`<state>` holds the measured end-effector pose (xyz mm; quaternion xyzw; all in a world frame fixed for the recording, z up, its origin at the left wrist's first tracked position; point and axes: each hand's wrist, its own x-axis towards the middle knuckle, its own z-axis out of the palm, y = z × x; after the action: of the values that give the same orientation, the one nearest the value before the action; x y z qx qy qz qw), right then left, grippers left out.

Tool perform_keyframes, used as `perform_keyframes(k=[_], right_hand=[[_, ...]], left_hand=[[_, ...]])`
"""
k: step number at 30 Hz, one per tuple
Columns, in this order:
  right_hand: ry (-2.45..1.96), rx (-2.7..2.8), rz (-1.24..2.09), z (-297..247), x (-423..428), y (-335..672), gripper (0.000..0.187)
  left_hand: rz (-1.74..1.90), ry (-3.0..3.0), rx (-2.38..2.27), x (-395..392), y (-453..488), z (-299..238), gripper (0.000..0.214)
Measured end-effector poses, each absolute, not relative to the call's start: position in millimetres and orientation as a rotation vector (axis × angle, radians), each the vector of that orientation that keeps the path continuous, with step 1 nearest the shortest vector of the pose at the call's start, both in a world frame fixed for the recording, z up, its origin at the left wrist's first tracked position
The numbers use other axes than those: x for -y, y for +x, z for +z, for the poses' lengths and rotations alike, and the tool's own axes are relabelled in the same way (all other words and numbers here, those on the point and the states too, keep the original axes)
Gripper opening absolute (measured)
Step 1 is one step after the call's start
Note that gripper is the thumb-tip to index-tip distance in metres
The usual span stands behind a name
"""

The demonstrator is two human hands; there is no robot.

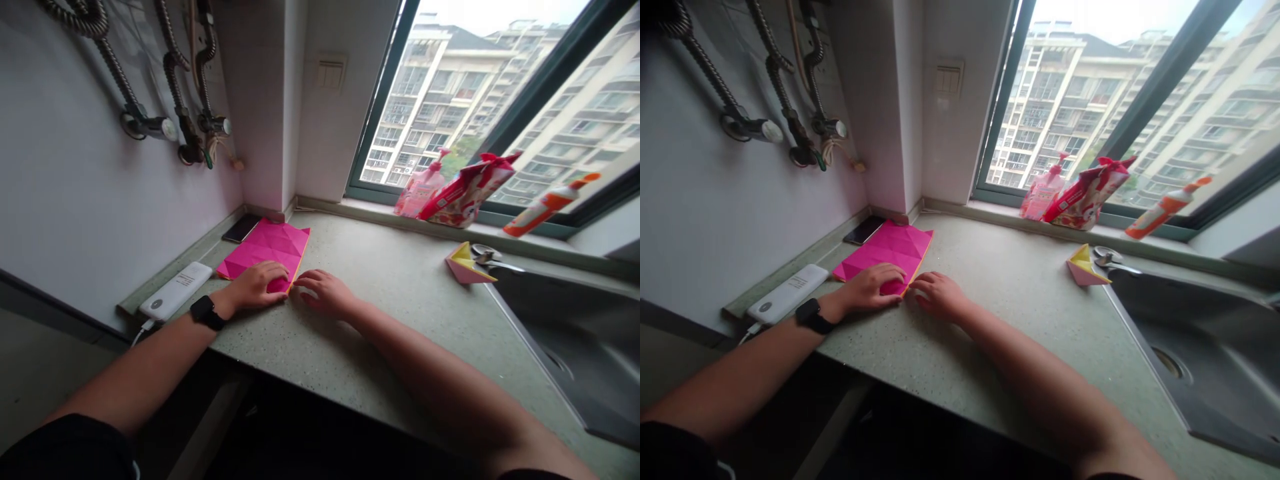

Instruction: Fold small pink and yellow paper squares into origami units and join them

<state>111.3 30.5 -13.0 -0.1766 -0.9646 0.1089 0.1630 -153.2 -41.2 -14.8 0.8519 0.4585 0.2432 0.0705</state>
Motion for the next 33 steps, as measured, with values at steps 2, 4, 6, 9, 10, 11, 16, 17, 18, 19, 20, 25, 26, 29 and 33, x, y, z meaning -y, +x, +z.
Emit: perform_keyframes(k=[2,4,6,9,10,11,16,17,18,19,20,25,26,29,33], right_hand=[[-0.481,2.728,0.358,-20,-28,112,0.030],[-0.460,2.717,0.395,-26,-26,113,0.030],[-0.453,2.713,0.409,-29,-23,115,0.030],[-0.469,2.705,0.400,-32,-21,115,0.033],[-0.474,2.706,0.396,-32,-21,115,0.034],[-0.479,2.710,0.395,-32,-21,115,0.036],[-0.498,2.723,0.409,-32,-20,115,0.039],[-0.503,2.723,0.412,-31,-20,115,0.039],[-0.507,2.724,0.413,-31,-19,114,0.038],[-0.511,2.724,0.411,-31,-18,114,0.038],[-0.515,2.724,0.407,-30,-18,114,0.037],[-0.537,2.722,0.402,-29,-16,114,0.035],[-0.536,2.724,0.412,-29,-16,114,0.036],[-0.528,2.728,0.436,-29,-17,113,0.037],[-0.540,2.731,0.421,-29,-17,113,0.036]], left_hand=[[0.744,2.545,-1.350,42,-154,-14,0.025],[0.761,2.522,-1.334,42,-155,-13,0.024],[0.789,2.495,-1.341,43,-157,-12,0.025],[0.826,2.451,-1.356,45,-158,-12,0.026],[0.837,2.439,-1.360,45,-158,-12,0.026],[0.847,2.427,-1.362,45,-158,-12,0.026],[0.879,2.362,-1.369,47,-157,-10,0.024],[0.888,2.345,-1.371,47,-156,-9,0.024],[0.893,2.329,-1.372,47,-156,-9,0.024],[0.893,2.313,-1.374,47,-157,-9,0.023],[0.893,2.298,-1.380,47,-157,-9,0.022],[0.881,2.271,-1.446,48,-157,-8,0.018],[0.872,2.276,-1.452,48,-156,-7,0.018],[0.860,2.294,-1.449,49,-156,-6,0.021],[0.897,2.284,-1.419,49,-155,-6,0.024]])
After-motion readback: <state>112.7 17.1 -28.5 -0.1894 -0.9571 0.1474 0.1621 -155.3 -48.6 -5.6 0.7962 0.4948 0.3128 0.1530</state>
